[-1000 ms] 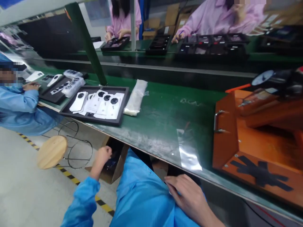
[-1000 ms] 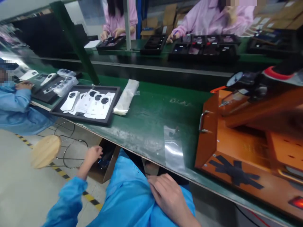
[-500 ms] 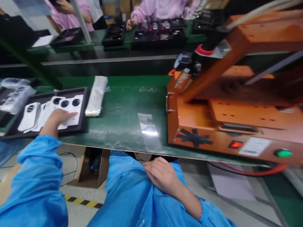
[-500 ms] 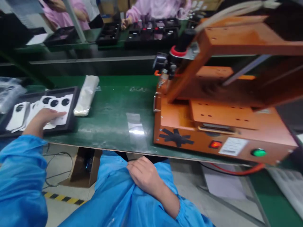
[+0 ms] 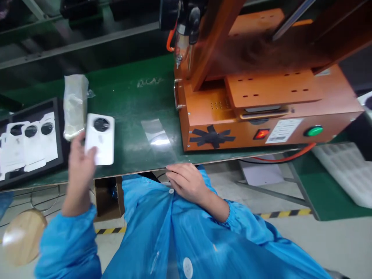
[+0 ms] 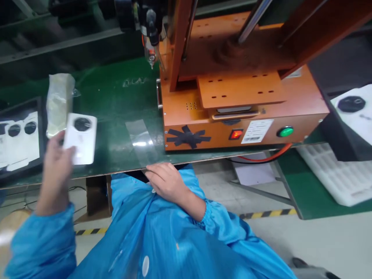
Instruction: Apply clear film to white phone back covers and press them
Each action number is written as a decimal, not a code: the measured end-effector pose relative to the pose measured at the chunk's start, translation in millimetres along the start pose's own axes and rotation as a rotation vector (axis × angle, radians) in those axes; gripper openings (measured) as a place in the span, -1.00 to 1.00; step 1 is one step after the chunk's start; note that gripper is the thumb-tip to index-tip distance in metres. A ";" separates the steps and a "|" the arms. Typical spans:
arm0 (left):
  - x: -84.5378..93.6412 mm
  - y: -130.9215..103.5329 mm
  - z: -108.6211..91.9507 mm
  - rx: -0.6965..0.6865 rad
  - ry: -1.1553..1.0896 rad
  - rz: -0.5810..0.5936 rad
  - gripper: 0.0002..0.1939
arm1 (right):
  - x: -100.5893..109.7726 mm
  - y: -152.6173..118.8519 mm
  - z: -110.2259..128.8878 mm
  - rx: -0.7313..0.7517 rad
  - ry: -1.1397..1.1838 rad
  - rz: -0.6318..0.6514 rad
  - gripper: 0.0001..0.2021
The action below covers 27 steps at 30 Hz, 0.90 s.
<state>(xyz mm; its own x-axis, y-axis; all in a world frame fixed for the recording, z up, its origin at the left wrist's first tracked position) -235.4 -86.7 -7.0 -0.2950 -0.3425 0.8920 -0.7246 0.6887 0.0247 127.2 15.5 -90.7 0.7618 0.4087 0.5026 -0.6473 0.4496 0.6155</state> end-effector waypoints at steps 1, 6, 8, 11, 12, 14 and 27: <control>-22.9 -10.1 -13.2 0.054 -0.044 0.038 -0.25 | -0.4 -0.9 -1.5 -0.002 -0.006 0.005 -0.78; -63.1 -28.2 -41.6 -0.028 0.272 -0.078 -0.27 | 1.3 -4.8 -3.9 -0.024 0.003 0.027 -0.75; -62.6 -27.3 -51.2 -0.133 0.357 -0.195 -0.35 | 3.8 -4.7 -3.4 -0.019 -0.002 0.013 -0.77; -79.9 -21.6 -82.0 -0.447 0.307 -0.118 -0.56 | 6.6 -0.2 -2.3 -0.017 -0.003 -0.005 -0.77; -90.2 -19.0 -93.8 -0.553 0.284 -0.027 -0.60 | 6.9 2.6 -1.7 -0.018 -0.008 -0.007 -0.77; -109.7 -13.5 -112.2 -0.675 0.263 0.132 -0.59 | 6.2 10.2 -0.3 -0.026 -0.023 -0.016 -0.77; -110.1 -15.4 -102.4 -0.480 0.102 0.139 -0.90 | -39.0 96.9 -40.1 -0.336 -0.128 0.015 -0.65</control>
Point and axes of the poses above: each hand's wrist, its own y-axis towards the middle knuckle, its own x-axis out of the back of the hand, z = x × y, the point moved 2 cm from there along y, towards the middle knuckle, and after that the axes turned 13 degrees about y, right-handed, at the moved point
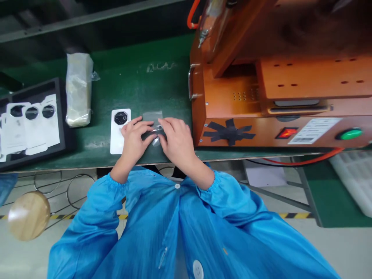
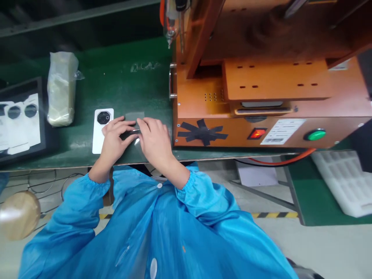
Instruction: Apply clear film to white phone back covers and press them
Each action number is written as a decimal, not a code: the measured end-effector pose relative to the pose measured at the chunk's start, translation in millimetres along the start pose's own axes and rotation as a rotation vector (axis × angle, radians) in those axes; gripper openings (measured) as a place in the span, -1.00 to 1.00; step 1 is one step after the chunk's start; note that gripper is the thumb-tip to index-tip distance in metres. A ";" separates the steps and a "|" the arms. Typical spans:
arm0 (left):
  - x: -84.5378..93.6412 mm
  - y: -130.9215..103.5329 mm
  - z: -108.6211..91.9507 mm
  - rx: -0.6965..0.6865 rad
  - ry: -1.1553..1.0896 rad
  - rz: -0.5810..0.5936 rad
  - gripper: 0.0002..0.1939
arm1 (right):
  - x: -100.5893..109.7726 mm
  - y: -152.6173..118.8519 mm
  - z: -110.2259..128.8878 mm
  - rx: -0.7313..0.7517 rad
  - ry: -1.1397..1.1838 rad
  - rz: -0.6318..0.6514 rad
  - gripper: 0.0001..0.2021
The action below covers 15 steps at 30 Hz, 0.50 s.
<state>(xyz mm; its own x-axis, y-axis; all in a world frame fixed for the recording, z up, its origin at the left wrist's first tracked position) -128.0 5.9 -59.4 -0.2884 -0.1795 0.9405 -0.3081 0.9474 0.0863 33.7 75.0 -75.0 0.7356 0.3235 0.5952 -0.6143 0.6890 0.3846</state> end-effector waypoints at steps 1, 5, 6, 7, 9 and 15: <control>-1.7 0.6 -0.8 0.005 -0.006 -0.003 -0.95 | -3.2 3.9 -3.6 -0.013 -0.019 0.017 -0.70; -6.0 2.3 0.1 0.009 -0.010 -0.018 -0.93 | -4.9 4.5 -10.5 0.035 -0.045 -0.012 -0.82; -6.7 2.4 1.1 -0.001 -0.001 -0.015 -0.92 | -3.2 2.5 -10.4 0.059 -0.054 -0.036 -0.82; -7.3 2.2 2.3 -0.015 0.010 -0.013 -0.90 | -1.3 0.5 -9.7 0.089 -0.065 -0.059 -0.82; -8.5 1.6 4.3 -0.054 0.034 -0.008 -0.87 | 2.3 -2.7 -8.0 0.148 -0.082 -0.101 -0.82; -6.5 -2.2 3.0 -0.120 0.091 0.013 -0.79 | 8.8 -8.4 -5.5 0.239 -0.113 -0.077 -0.79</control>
Point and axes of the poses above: each hand's wrist, its own y-axis towards the middle knuckle, its own x-axis out of the back of the hand, z = x × y, the point moved 2 cm from there along y, towards the middle knuckle, and after that the axes turned 13 degrees about y, right-handed, at the moved point
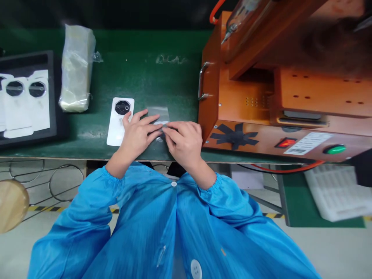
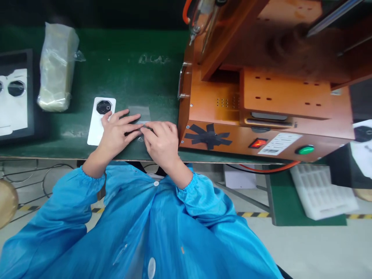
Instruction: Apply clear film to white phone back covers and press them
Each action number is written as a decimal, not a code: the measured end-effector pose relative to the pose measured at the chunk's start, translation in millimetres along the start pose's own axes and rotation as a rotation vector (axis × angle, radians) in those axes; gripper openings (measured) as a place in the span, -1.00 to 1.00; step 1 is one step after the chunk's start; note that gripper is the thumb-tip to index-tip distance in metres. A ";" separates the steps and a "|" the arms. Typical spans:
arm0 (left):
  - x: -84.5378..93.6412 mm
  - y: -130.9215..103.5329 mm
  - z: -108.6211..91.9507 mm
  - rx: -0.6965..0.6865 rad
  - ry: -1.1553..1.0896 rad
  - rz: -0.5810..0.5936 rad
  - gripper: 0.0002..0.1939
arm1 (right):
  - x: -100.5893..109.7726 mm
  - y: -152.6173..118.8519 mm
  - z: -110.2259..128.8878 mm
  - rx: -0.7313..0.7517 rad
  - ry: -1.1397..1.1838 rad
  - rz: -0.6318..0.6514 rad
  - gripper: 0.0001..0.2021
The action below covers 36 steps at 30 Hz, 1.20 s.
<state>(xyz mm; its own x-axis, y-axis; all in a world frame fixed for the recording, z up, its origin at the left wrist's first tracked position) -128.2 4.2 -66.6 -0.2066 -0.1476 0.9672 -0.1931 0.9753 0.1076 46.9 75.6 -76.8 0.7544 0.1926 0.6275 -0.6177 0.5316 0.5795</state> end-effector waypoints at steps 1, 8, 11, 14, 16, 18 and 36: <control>1.7 -0.9 -1.4 -0.017 0.011 0.016 -0.72 | 2.8 -1.6 2.3 0.010 0.000 0.008 -0.80; 5.5 -1.9 -4.3 -0.147 0.056 0.119 -0.21 | 48.1 -4.6 38.2 -0.067 0.264 -0.033 -0.92; 8.7 -0.8 1.6 -0.158 0.021 0.143 -0.10 | 62.1 6.4 41.0 -0.170 0.324 0.001 -0.90; 25.5 -6.8 3.0 -0.135 -0.059 0.135 -0.07 | 63.4 18.3 33.4 -0.221 0.310 0.112 -0.90; 41.1 -15.8 -2.3 -0.091 -0.136 0.072 -0.16 | 60.0 24.6 29.7 -0.201 0.278 0.180 -0.92; 52.8 -27.3 -11.5 -0.041 -0.227 -0.004 -0.42 | 54.8 29.8 30.4 -0.148 0.260 0.244 -0.92; 27.2 -69.7 10.6 0.625 -1.042 -0.361 -0.74 | -8.5 62.2 43.8 -0.597 0.847 0.305 -0.63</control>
Point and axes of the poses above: each hand's wrist, its own y-axis towards the middle knuckle, its own x-axis out of the back of the hand, z = x × y, the point moved 2 cm from there along y, towards the middle knuckle, and after that the axes turned 13 degrees about y, right-handed, at the moved point
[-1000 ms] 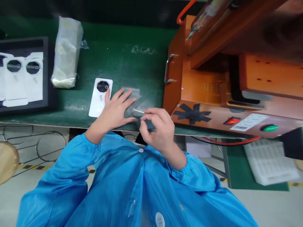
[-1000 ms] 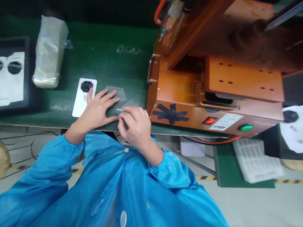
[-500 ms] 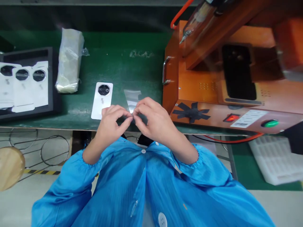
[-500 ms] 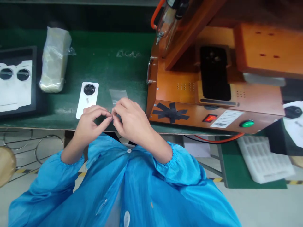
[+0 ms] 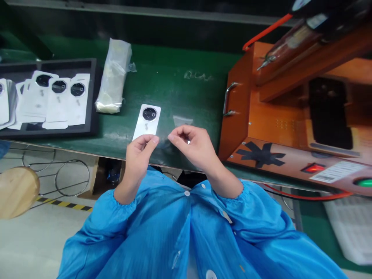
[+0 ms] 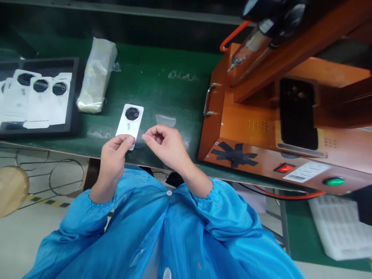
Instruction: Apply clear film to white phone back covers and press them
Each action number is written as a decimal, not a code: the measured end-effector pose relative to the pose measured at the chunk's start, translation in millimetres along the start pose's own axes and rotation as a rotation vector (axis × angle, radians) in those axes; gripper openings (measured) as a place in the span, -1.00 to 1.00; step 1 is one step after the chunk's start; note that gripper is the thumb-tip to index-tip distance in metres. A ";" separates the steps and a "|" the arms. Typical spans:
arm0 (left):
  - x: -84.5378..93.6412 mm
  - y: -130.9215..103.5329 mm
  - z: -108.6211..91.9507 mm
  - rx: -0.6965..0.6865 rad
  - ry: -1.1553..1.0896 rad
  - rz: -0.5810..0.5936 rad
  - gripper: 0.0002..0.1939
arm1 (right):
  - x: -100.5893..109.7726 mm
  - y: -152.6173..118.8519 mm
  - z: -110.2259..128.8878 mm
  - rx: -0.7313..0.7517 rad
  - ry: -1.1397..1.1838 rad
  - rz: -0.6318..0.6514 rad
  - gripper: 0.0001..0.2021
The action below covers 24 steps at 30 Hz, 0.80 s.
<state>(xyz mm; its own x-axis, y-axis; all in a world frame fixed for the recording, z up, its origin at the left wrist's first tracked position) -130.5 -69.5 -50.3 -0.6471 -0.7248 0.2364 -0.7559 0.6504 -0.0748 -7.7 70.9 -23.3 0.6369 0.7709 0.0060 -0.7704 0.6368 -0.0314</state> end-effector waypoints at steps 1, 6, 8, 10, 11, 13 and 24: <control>5.9 2.3 0.7 -0.067 0.100 0.005 -0.73 | -0.6 3.0 1.9 0.005 -0.020 0.003 -0.66; 37.5 9.7 16.0 -0.506 0.876 -0.049 -0.56 | 2.8 36.8 8.2 0.013 -0.161 -0.029 -0.80; 39.6 3.6 27.2 -0.575 1.052 -0.020 -0.56 | -0.6 55.1 7.1 -0.023 -0.189 0.014 -0.83; 35.5 -7.7 35.6 -0.602 1.135 -0.048 -0.57 | -7.8 70.9 3.4 -0.069 -0.205 0.064 -0.82; 32.2 -14.0 38.3 -0.608 1.154 -0.084 -0.58 | -12.0 77.3 0.6 -0.094 -0.207 0.083 -0.81; 25.1 -25.1 41.1 -0.622 1.154 -0.141 -0.60 | -20.4 86.9 -6.1 -0.139 -0.202 0.117 -0.79; 18.8 -33.2 45.6 -0.606 1.054 -0.192 -0.60 | -34.8 107.6 -26.5 -0.159 -0.407 0.207 -0.75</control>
<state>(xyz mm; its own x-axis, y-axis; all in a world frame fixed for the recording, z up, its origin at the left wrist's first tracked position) -122.1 -115.0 -87.5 0.0784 -0.4648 0.8819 -0.4798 0.7578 0.4421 -111.9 112.2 -53.4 0.3838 0.8446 0.3733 -0.8456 0.4839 -0.2255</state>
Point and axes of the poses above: each hand's wrist, its own y-axis towards the middle knuckle, its own x-axis out of the back of the hand, z = x × y, the point moved 2 cm from there along y, towards the middle knuckle, and after that the axes turned 13 degrees about y, right-handed, at the moved point
